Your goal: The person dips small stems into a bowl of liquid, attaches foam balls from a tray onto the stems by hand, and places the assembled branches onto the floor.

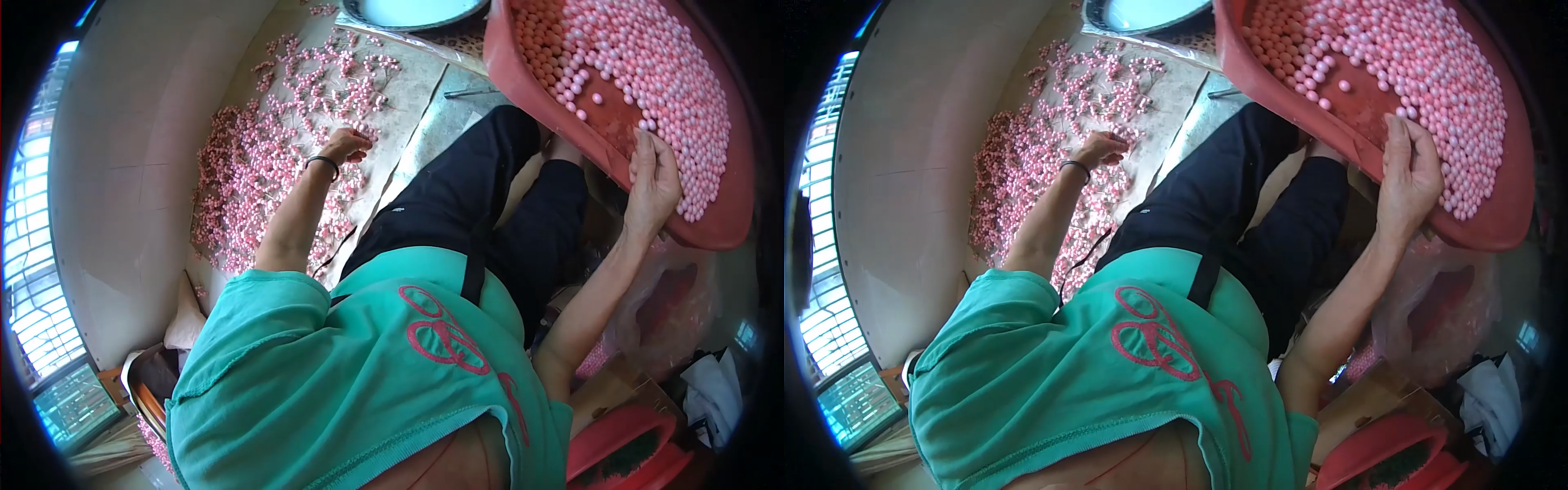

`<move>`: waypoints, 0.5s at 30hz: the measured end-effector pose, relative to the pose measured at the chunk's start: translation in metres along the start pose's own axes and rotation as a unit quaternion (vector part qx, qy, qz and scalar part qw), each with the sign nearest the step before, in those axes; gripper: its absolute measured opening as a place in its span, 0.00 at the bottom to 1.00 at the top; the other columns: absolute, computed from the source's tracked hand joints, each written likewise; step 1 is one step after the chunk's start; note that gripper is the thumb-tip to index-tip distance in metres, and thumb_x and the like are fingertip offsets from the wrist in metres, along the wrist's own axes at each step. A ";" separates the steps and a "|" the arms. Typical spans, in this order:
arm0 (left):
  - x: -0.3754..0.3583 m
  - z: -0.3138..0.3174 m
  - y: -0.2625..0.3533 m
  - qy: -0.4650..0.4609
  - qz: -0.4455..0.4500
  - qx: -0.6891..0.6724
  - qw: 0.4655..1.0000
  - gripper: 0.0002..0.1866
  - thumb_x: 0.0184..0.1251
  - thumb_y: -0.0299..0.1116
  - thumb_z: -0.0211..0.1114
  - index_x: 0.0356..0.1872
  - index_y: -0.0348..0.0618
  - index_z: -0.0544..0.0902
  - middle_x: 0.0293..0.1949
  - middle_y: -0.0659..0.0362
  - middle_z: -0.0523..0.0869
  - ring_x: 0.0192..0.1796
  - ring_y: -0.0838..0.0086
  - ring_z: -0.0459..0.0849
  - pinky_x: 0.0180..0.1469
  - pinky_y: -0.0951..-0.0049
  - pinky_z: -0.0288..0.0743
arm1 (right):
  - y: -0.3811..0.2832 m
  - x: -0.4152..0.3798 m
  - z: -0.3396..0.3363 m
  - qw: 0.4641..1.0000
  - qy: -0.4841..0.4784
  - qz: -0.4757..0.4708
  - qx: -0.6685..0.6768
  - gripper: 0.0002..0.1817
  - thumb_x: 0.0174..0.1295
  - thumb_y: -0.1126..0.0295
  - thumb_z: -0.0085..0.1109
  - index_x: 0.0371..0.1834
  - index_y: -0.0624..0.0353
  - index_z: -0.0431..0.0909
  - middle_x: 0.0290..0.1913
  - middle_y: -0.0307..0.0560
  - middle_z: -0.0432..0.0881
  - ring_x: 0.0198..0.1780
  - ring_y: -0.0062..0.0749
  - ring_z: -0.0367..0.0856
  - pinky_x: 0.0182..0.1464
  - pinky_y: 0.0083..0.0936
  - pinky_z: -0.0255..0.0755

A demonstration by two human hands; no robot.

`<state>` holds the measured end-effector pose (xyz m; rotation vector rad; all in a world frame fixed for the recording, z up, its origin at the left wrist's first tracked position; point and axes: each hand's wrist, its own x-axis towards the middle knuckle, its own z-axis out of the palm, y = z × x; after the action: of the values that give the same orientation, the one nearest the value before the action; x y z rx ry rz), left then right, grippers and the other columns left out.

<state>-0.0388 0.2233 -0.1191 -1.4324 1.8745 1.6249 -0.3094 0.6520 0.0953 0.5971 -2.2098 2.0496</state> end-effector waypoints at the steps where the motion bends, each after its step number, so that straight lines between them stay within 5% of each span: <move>1: 0.006 -0.002 -0.013 0.012 -0.009 -0.006 1.000 0.10 0.53 0.32 0.74 0.35 0.42 0.85 0.28 0.59 0.86 0.28 0.74 0.85 0.31 0.74 0.81 | -0.001 0.000 0.000 1.000 -0.003 -0.005 0.001 0.09 0.69 0.72 0.57 0.43 0.66 0.82 0.25 0.27 0.70 0.24 0.08 0.59 0.25 0.10 0.50; 5: -0.005 0.005 -0.033 0.055 -0.037 -0.027 0.997 0.07 0.53 0.29 0.72 0.33 0.41 0.85 0.29 0.56 0.86 0.27 0.70 0.85 0.27 0.69 0.80 | 0.001 0.000 -0.001 1.000 -0.001 0.000 -0.009 0.07 0.69 0.73 0.57 0.44 0.65 0.82 0.27 0.28 0.71 0.23 0.08 0.59 0.24 0.09 0.49; 8: 0.003 0.011 -0.061 -0.002 -0.076 -0.122 0.990 0.05 0.56 0.27 0.69 0.33 0.40 0.84 0.26 0.56 0.84 0.26 0.66 0.85 0.27 0.66 0.80 | 0.000 -0.002 0.002 0.998 0.025 0.005 -0.051 0.07 0.69 0.73 0.57 0.43 0.64 0.82 0.27 0.28 0.71 0.24 0.08 0.59 0.24 0.09 0.50; 11: -0.004 0.013 -0.063 0.061 -0.095 -0.143 0.983 0.03 0.58 0.30 0.67 0.31 0.42 0.83 0.26 0.58 0.85 0.27 0.68 0.85 0.28 0.66 0.79 | 0.004 -0.002 -0.001 0.999 0.009 -0.009 -0.052 0.08 0.70 0.72 0.56 0.43 0.63 0.82 0.26 0.28 0.70 0.24 0.08 0.59 0.24 0.09 0.50; 13: 0.011 -0.015 -0.065 0.087 -0.041 -0.019 0.995 0.04 0.59 0.32 0.64 0.29 0.46 0.84 0.26 0.59 0.86 0.28 0.70 0.86 0.27 0.66 0.78 | 0.001 -0.002 0.001 0.998 0.007 -0.014 -0.053 0.08 0.70 0.71 0.56 0.43 0.63 0.82 0.26 0.28 0.69 0.24 0.09 0.58 0.24 0.10 0.50; 14: 0.025 -0.040 -0.068 0.106 0.027 0.158 0.981 0.05 0.59 0.33 0.62 0.28 0.47 0.85 0.26 0.60 0.86 0.29 0.71 0.86 0.27 0.66 0.78 | 0.000 -0.003 0.001 0.998 0.006 -0.016 -0.054 0.08 0.71 0.71 0.55 0.43 0.63 0.82 0.26 0.28 0.69 0.24 0.09 0.58 0.24 0.10 0.49; 15: 0.037 -0.072 -0.063 0.163 0.116 0.470 0.860 0.06 0.59 0.34 0.61 0.27 0.49 0.85 0.26 0.61 0.87 0.29 0.72 0.86 0.27 0.66 0.77 | 0.002 -0.003 0.000 0.998 0.003 -0.017 -0.060 0.09 0.71 0.70 0.55 0.44 0.63 0.82 0.25 0.28 0.68 0.24 0.09 0.58 0.24 0.10 0.49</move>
<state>0.0210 0.1505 -0.1599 -1.0670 2.5453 0.3219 -0.3073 0.6527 0.0929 0.6132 -2.2824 1.8844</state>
